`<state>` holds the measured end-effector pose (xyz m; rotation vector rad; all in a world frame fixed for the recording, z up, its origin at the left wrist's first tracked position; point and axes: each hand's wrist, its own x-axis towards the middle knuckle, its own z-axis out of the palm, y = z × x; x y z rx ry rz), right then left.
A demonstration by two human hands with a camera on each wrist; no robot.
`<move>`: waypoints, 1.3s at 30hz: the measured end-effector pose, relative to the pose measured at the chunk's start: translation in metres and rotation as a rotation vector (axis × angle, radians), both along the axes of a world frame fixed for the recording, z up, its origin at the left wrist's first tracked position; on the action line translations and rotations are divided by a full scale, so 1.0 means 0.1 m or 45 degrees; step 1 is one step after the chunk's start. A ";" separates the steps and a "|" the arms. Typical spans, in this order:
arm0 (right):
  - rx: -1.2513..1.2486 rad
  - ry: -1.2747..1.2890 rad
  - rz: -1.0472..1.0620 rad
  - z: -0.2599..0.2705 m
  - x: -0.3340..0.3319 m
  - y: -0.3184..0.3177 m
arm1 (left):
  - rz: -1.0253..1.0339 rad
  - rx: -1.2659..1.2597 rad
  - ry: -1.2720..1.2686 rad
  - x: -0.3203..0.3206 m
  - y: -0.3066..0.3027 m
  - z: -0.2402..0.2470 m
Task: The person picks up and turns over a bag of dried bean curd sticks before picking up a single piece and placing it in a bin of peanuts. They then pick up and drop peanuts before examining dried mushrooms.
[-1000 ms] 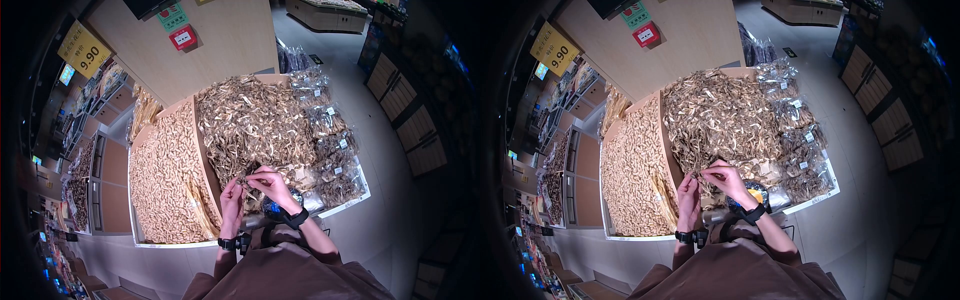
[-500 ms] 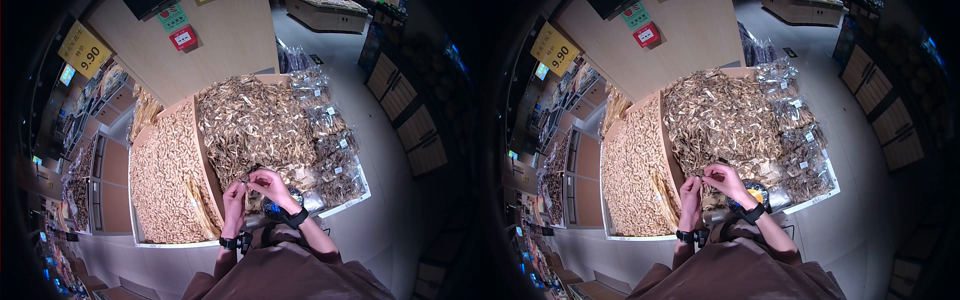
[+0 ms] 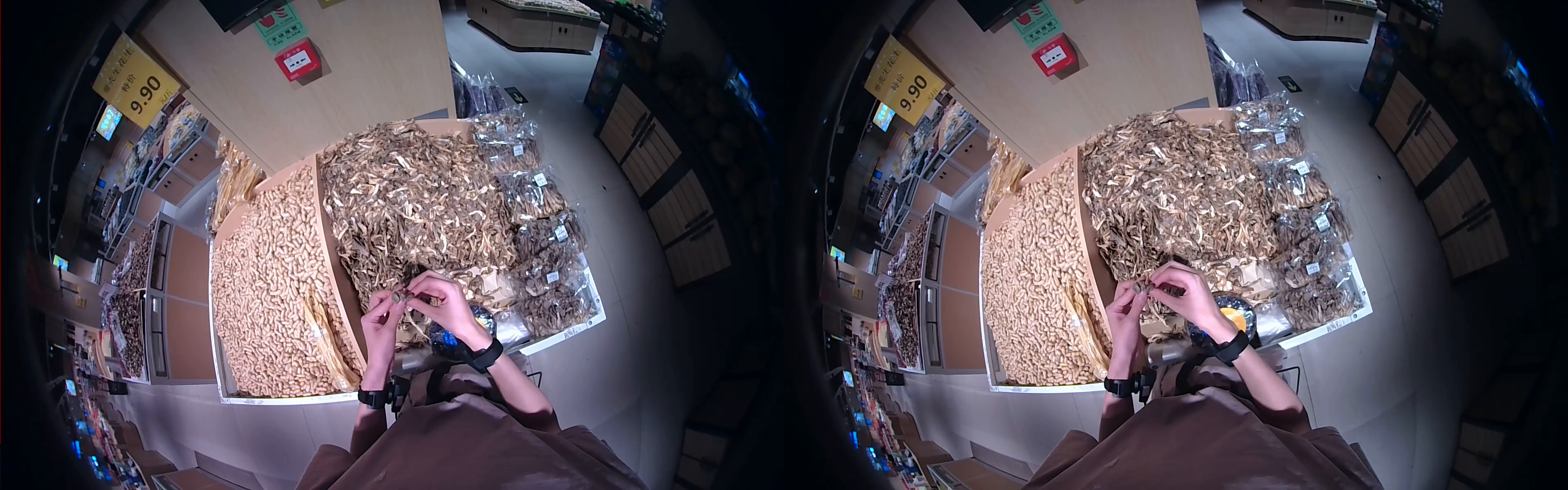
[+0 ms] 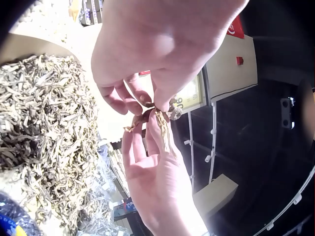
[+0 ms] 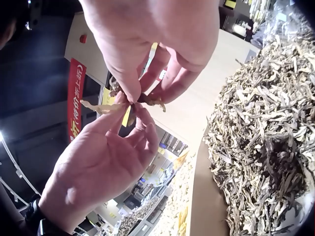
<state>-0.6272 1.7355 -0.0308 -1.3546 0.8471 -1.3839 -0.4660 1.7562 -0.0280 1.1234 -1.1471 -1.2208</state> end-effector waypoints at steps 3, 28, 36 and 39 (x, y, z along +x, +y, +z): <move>-0.057 0.147 -0.040 0.00 -0.03 0.00 | -0.020 -0.054 -0.041 0.02 -0.01 0.01; 0.161 0.014 0.115 0.07 -0.05 0.05 | 0.129 -0.008 -0.019 -0.03 0.04 -0.09; 0.144 -0.029 0.196 0.07 -0.03 0.08 | 0.124 -0.111 -0.101 -0.03 0.05 -0.02; 0.127 -0.003 0.194 0.11 -0.04 0.08 | 0.134 -0.084 -0.072 -0.02 0.06 -0.03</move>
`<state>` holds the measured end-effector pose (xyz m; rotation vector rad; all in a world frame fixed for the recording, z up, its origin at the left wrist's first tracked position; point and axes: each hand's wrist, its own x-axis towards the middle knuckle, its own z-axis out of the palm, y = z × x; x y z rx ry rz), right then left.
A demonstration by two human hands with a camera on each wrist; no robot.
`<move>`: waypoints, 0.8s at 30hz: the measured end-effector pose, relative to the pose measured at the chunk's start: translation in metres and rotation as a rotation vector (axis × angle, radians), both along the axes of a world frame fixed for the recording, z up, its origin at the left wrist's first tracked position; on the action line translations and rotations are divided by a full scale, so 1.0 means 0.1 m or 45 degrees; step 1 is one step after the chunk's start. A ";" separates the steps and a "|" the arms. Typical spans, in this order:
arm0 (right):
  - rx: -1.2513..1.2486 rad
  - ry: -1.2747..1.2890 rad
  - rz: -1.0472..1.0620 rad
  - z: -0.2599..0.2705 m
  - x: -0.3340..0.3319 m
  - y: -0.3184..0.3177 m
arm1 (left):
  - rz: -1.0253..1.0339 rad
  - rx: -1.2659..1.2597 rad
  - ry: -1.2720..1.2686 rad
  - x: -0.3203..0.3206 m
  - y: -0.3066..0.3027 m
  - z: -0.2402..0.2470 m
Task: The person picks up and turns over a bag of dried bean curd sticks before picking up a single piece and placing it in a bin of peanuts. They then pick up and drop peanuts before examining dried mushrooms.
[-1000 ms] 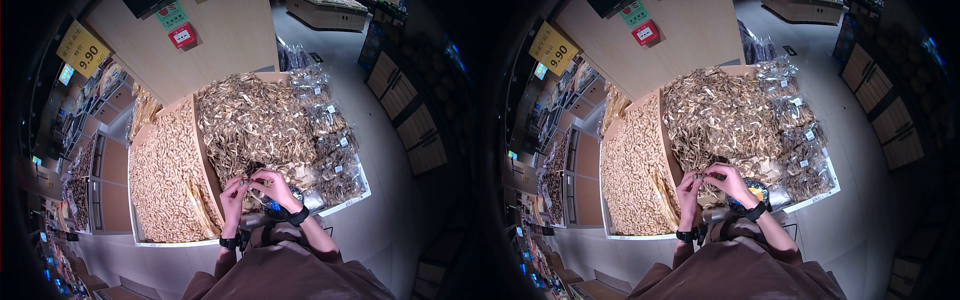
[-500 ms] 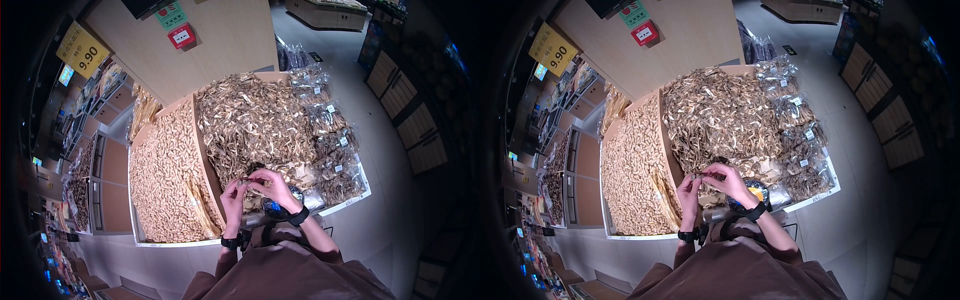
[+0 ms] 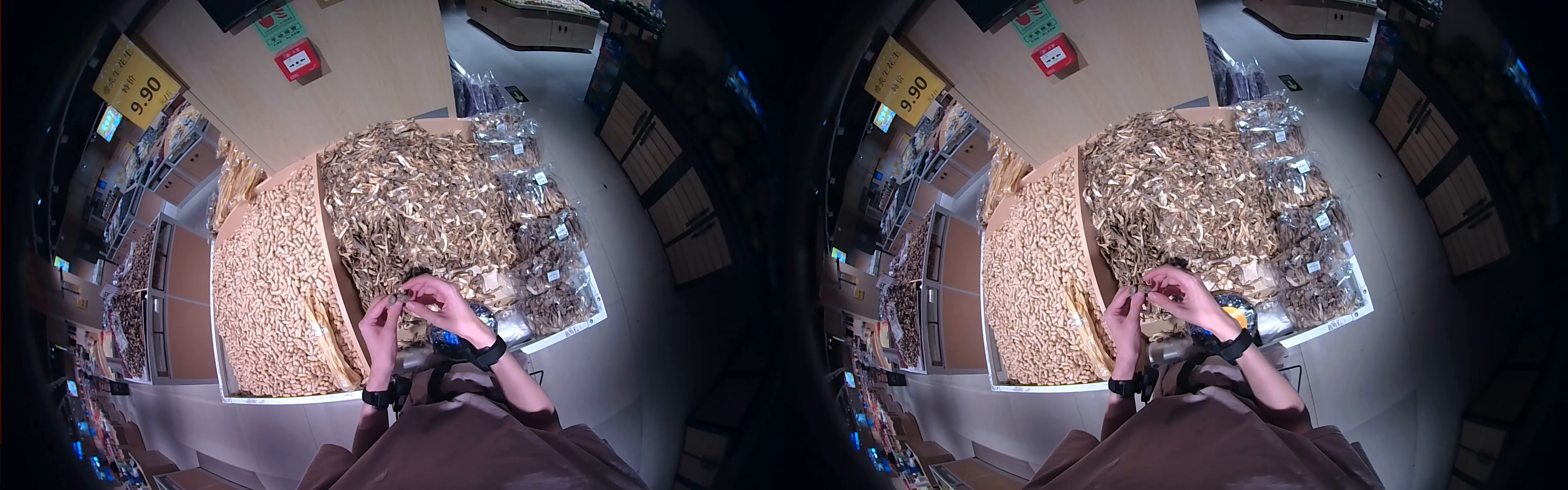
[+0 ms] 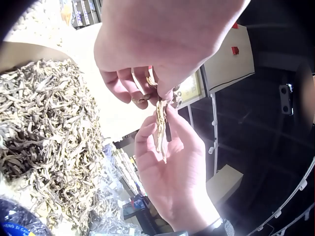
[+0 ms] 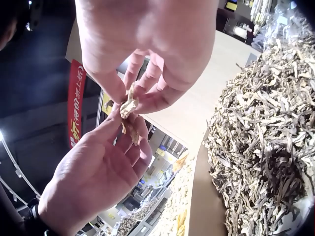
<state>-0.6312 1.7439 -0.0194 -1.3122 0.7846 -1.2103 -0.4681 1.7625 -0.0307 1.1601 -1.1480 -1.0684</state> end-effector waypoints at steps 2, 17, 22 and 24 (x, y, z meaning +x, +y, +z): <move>-0.021 0.022 -0.013 0.02 -0.01 0.00 | 0.038 0.026 0.030 0.01 0.00 -0.04; -0.254 0.346 -0.189 0.09 0.00 -0.02 | 0.114 0.042 -0.048 -0.01 -0.01 0.02; -0.283 0.357 -0.197 0.09 -0.03 -0.04 | 0.099 0.065 -0.014 0.01 -0.01 -0.06; -0.269 0.346 -0.204 0.07 -0.02 -0.04 | 0.110 0.095 -0.009 0.03 -0.01 -0.08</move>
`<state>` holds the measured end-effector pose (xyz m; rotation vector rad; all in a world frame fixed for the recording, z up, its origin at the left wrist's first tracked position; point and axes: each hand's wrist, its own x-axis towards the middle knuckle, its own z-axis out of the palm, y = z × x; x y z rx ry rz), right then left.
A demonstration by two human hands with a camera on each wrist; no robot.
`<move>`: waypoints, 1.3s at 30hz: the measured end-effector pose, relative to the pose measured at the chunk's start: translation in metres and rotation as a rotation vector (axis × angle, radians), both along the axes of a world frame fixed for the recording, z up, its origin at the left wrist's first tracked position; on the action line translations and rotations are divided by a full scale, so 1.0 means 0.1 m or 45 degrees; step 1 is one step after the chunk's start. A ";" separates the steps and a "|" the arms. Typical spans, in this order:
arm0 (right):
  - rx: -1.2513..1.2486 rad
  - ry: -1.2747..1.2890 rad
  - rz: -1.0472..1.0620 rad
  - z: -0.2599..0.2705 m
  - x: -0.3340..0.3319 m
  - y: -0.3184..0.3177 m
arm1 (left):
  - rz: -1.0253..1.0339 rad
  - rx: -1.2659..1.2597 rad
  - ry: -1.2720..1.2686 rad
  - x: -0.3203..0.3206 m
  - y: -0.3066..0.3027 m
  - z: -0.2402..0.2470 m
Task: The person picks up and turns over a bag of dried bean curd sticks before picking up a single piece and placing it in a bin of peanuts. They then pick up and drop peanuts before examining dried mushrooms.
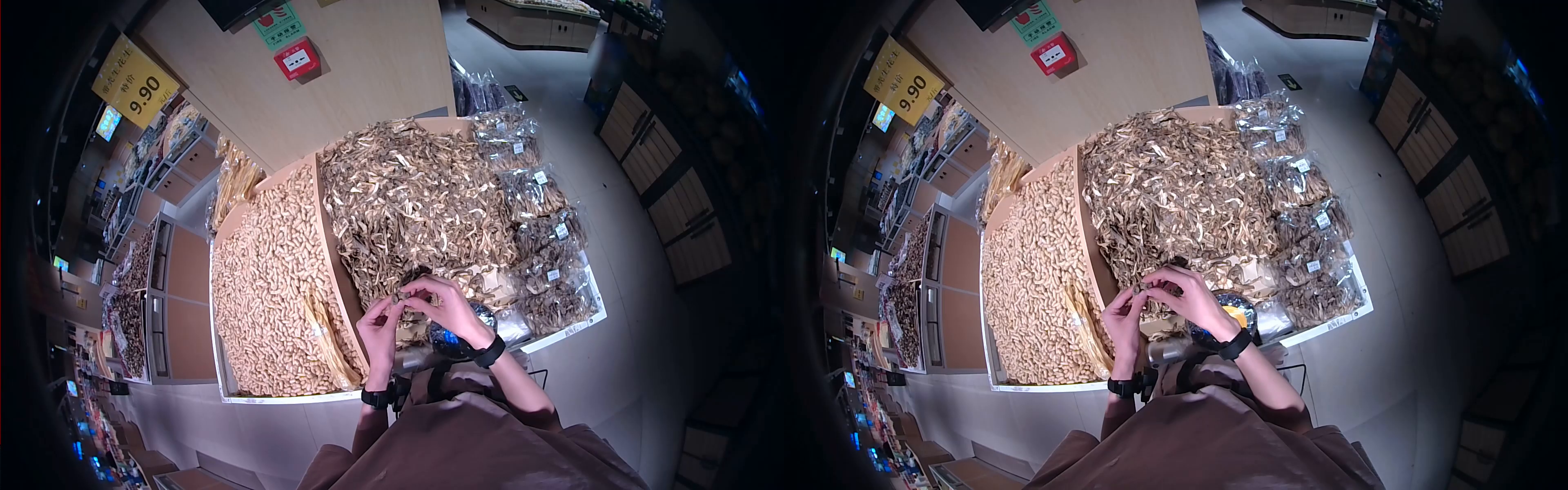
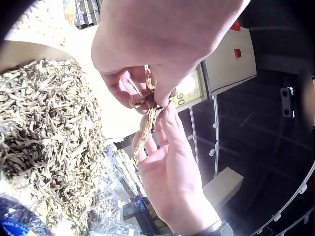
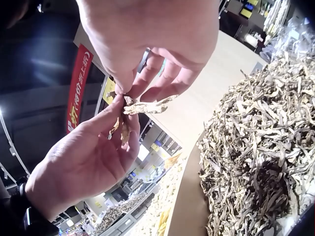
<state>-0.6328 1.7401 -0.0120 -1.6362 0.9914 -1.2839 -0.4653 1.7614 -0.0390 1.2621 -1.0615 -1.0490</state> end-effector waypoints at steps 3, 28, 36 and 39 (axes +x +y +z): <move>0.007 -0.017 -0.007 -0.02 0.01 -0.01 | -0.045 0.002 -0.041 0.00 0.00 0.04; 0.126 -0.080 0.069 -0.03 -0.01 0.02 | -0.160 -0.147 -0.033 0.03 0.01 0.01; 0.146 -0.128 0.076 -0.06 0.01 0.02 | -0.198 -0.031 0.033 0.04 -0.02 -0.05; 0.191 -0.115 0.043 -0.09 0.02 0.01 | -0.253 0.166 0.258 0.03 -0.02 -0.05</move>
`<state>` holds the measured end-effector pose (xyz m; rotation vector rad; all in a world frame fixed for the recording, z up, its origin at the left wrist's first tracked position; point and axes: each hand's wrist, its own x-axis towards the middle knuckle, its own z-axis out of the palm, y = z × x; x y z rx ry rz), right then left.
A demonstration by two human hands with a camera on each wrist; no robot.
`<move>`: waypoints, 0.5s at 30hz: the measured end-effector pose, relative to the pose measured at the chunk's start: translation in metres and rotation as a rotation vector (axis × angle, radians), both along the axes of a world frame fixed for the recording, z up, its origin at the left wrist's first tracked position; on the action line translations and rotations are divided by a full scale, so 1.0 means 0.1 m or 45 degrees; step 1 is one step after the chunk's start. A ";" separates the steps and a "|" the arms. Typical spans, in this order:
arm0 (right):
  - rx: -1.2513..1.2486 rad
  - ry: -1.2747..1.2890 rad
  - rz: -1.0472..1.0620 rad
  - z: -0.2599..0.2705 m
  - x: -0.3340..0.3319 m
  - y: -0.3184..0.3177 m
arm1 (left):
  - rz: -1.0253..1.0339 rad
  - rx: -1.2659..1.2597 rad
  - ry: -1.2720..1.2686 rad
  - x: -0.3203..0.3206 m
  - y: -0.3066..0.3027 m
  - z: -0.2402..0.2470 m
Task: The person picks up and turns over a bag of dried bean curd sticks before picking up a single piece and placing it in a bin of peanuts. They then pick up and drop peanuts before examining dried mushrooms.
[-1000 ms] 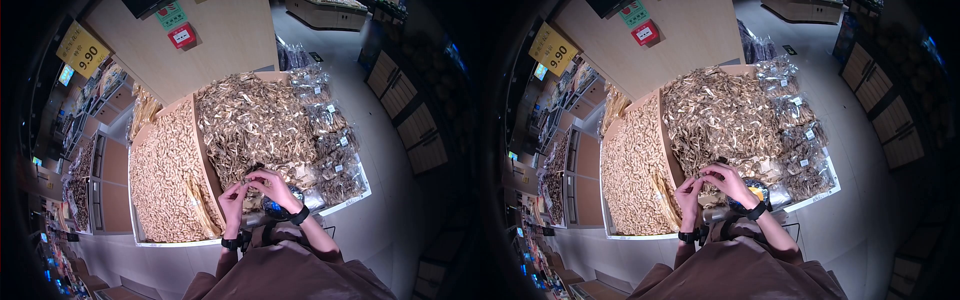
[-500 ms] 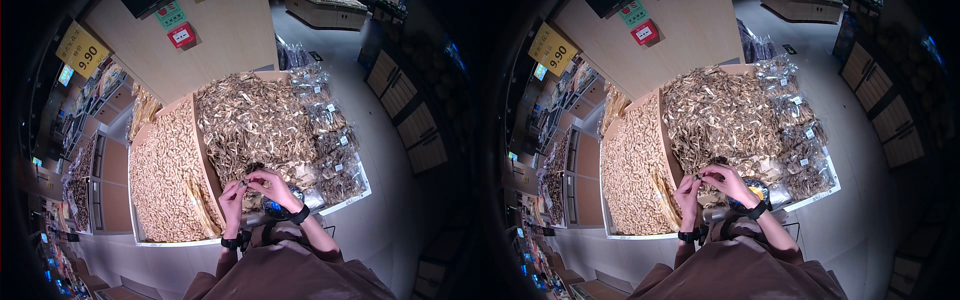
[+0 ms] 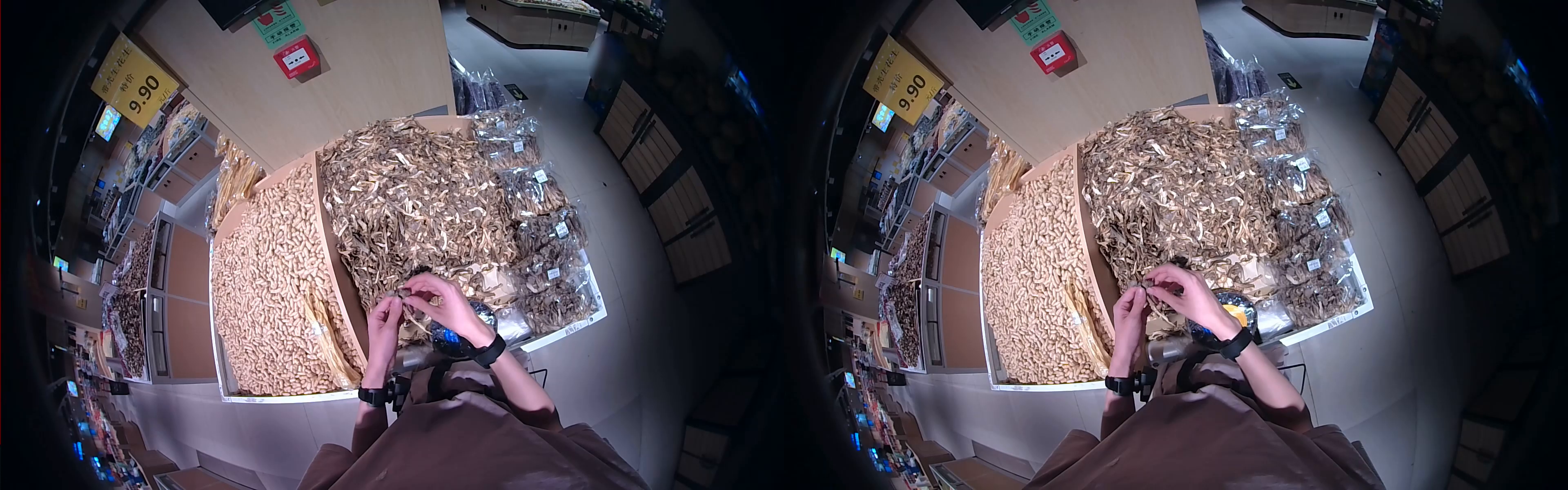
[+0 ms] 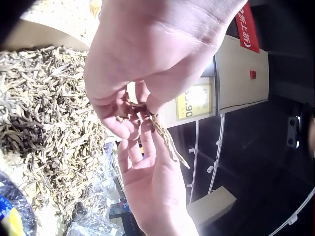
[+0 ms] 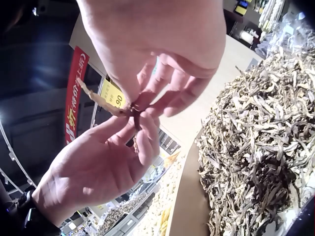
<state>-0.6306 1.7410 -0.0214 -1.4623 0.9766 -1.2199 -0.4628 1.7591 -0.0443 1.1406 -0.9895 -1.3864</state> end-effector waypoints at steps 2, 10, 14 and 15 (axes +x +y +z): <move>0.039 0.015 -0.026 -0.06 0.01 -0.02 | -0.141 0.243 0.130 0.01 -0.01 -0.01; 0.208 0.516 0.118 -0.42 -0.10 0.00 | -0.125 0.631 0.582 0.14 -0.09 -0.62; 0.311 0.619 0.109 -0.53 -0.10 0.03 | -0.123 0.678 0.690 0.26 -0.21 -0.98; 0.317 0.587 0.104 -0.61 -0.10 0.03 | -0.058 0.720 0.647 0.28 -0.24 -1.04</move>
